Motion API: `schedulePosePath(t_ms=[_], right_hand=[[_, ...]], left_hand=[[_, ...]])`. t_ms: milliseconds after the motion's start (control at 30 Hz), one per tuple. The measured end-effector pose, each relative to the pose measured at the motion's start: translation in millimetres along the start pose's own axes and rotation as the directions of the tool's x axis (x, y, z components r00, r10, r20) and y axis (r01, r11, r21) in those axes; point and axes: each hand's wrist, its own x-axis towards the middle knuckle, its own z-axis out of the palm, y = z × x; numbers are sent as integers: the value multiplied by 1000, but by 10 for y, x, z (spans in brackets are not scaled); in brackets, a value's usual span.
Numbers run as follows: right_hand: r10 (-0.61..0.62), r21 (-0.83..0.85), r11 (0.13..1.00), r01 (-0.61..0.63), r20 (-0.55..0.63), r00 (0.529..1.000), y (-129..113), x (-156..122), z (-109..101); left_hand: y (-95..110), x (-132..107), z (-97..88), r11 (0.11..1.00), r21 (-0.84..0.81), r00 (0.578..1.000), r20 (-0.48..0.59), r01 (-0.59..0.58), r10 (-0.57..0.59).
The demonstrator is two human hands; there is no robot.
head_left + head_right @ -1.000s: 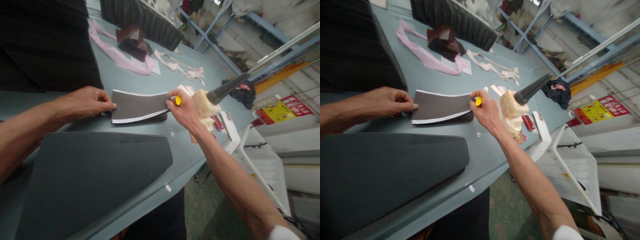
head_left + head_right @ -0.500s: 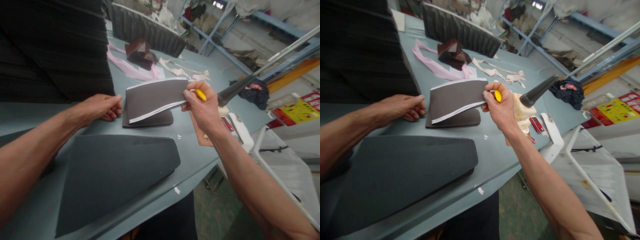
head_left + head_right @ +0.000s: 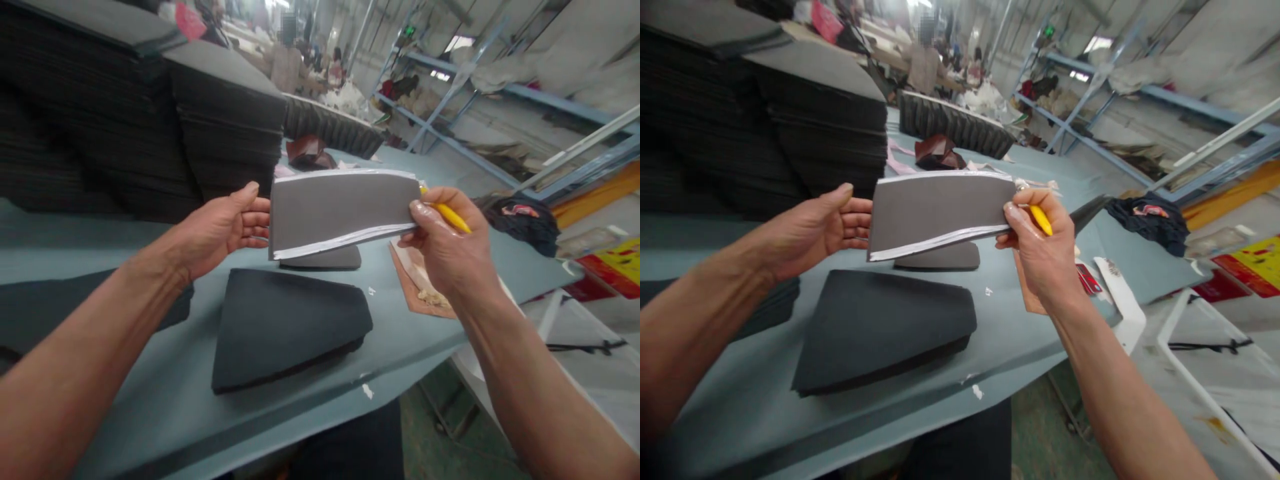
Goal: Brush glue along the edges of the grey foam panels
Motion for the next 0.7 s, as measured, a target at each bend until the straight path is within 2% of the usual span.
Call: schedulePosePath(t_ms=[100,200,300,400,700], right_hand=[[22,38,999,-22,-21,1000,-104,-171,19],[28,45,999,-26,-40,999,-194,-365,19],[65,23,998,-65,-13,998,-269,-580,-16],[133,13,991,-133,16,991,-324,-780,-71],[266,67,961,-267,27,964,-280,-1122,-163]], left_hand=[[16,-259,57,996,-35,996,11,-88,88],[12,-602,119,983,-76,986,-22,-164,163],[-13,-947,163,975,-121,982,-62,-187,181],[-70,-1211,192,963,-180,980,-52,-199,193],[-208,-1556,402,917,-318,970,-111,-242,218]])
